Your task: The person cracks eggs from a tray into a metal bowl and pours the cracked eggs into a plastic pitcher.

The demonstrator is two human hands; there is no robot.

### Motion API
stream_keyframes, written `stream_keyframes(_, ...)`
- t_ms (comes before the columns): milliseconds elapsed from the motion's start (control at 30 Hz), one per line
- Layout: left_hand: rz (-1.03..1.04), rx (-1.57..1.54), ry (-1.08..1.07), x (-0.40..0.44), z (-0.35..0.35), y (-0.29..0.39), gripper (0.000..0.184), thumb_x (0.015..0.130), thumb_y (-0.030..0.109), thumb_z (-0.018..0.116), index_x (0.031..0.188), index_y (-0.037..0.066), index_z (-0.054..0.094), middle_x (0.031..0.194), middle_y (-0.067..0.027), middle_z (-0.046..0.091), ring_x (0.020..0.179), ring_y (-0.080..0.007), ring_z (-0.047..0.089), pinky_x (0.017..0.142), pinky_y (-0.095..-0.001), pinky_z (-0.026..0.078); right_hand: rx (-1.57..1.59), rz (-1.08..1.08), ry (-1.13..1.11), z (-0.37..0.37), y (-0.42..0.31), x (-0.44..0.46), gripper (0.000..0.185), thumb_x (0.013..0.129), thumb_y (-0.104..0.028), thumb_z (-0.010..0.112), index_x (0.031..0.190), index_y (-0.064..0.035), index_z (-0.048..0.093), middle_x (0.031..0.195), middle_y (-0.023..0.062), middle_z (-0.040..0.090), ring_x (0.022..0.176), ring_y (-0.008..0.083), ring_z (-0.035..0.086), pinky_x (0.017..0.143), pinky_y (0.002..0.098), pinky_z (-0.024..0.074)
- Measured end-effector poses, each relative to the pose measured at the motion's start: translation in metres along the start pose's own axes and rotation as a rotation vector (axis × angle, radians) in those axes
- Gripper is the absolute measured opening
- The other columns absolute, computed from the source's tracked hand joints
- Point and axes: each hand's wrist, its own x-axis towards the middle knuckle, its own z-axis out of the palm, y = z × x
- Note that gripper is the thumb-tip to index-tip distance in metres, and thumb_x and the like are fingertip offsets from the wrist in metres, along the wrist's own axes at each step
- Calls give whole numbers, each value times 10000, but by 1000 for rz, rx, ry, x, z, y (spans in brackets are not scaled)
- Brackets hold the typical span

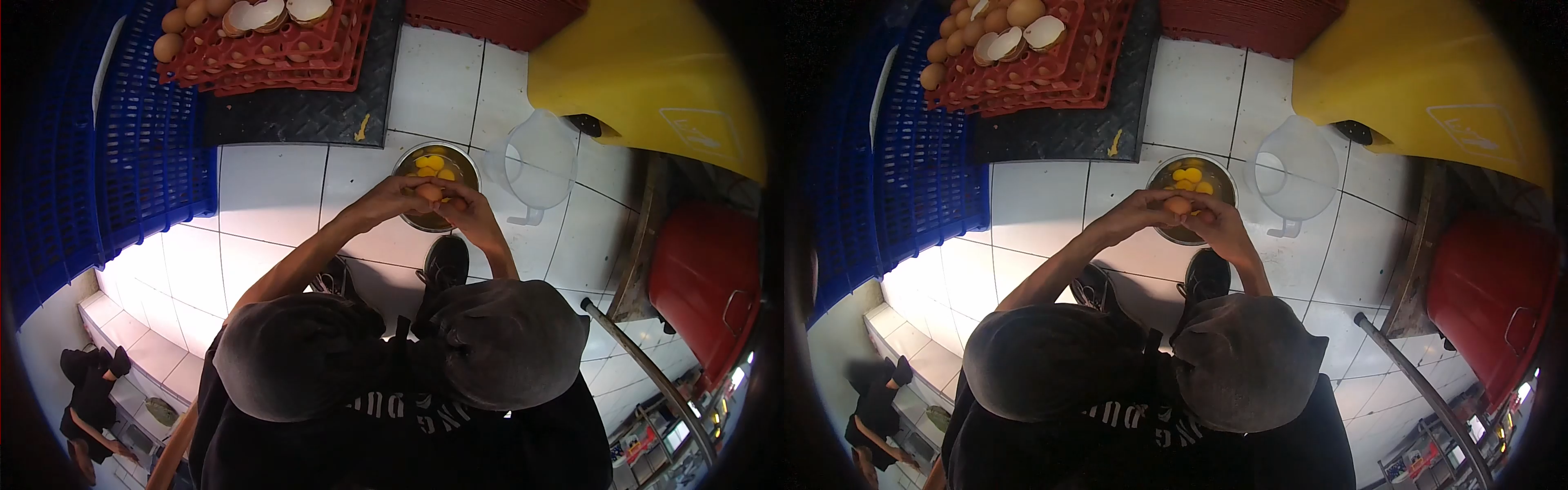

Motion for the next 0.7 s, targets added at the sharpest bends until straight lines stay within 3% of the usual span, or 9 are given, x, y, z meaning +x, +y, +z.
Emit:
stream_keyframes(67,-19,94,16,0,0,2,601,818,199,709,1319,-30,470,1122,-94,617,1057,-165,583,927,-294,448,46,80,-33,-3,-1,-1,392,835,-88,677,1212,-25,587,979,76,668,882,122,609,777,248,500)
stream_keyframes(300,55,239,105,5,-2,-12,557,794,213,740,1247,-28,523,1144,-124,610,1075,-190,578,951,-307,439,-244,-24,77,0,6,1,395,791,-145,713,1155,-20,625,938,93,683,839,138,628,761,262,504)
stream_keyframes(400,60,248,195,8,-5,-16,524,754,282,758,1157,-3,581,1083,-135,636,1032,-208,601,909,-302,454,-362,7,106,0,-5,-1,394,775,-165,714,1140,-39,635,924,115,688,815,167,649,750,280,510)
stream_keyframes(467,35,527,259,5,0,-6,450,776,213,738,1132,-4,571,1084,-119,627,998,-188,613,872,-303,484,-455,-31,143,2,-9,-2,383,765,-146,699,1130,-49,640,927,144,683,809,213,662,744,298,515)
stream_keyframes(700,44,570,329,1,9,3,518,752,204,733,1190,-8,556,1029,-126,646,855,-160,640,762,-282,512,-547,-88,199,1,2,1,429,712,-161,702,1126,-68,646,877,157,662,773,275,655,716,339,516)
